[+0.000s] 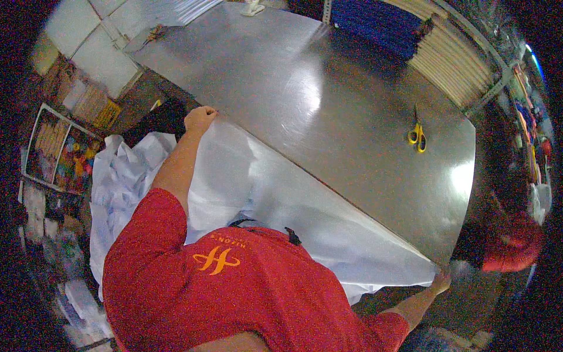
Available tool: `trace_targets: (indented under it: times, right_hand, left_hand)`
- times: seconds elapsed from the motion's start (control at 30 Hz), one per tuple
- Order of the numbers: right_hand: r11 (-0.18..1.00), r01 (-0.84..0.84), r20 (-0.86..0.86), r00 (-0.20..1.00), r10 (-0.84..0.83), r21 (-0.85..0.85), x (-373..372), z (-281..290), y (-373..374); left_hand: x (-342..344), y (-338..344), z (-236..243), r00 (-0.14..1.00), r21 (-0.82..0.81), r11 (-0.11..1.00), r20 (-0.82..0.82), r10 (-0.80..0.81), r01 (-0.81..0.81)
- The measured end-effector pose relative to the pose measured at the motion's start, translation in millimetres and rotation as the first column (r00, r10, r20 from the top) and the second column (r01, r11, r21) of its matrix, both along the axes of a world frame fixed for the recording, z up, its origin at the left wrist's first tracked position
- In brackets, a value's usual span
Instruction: The person spreads a large white sheet on a metal table, folds it, and uses yellow-handled scissors to cut along the fold. The person then unfolds the cut piece and sets it aside.
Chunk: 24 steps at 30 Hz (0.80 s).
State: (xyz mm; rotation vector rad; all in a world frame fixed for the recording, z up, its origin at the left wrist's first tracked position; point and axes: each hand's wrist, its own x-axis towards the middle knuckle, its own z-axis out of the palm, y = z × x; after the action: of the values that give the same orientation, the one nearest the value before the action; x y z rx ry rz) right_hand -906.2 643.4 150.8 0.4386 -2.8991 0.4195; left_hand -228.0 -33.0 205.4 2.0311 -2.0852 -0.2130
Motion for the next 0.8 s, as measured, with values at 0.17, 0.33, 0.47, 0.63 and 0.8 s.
trace_targets:
  times: [0.17, 0.33, 0.47, 0.63, 0.8]
  right_hand:
    - [0.976, 0.104, -0.092, 0.992, -0.087, 0.190, 6.2, 1.8, -7.6]
    - [0.967, 0.172, -0.036, 0.985, -0.168, 0.185, 5.4, -7.1, -13.5]
    - [0.936, 0.105, -0.281, 0.960, -0.007, 0.336, 16.3, -3.5, -19.9]
    - [0.969, 0.248, -0.088, 0.965, -0.249, -0.020, 45.6, 19.2, -37.9]
    - [0.860, 0.348, -0.247, 0.856, -0.454, -0.373, 69.7, -0.1, -61.5]
  left_hand:
    - [-0.9, 0.1, -7.4, 0.999, -0.060, 0.997, 0.039, -0.035, 0.037]
    - [6.3, -11.1, -15.1, 0.991, -0.039, 0.991, 0.027, -0.127, 0.128]
    - [21.0, -7.1, -19.4, 0.984, -0.064, 0.982, 0.023, -0.176, 0.177]
    - [31.5, -6.8, -21.0, 0.987, -0.081, 0.985, 0.049, -0.151, 0.155]
    - [22.2, -2.9, -24.4, 0.995, -0.089, 0.991, 0.001, -0.100, 0.100]
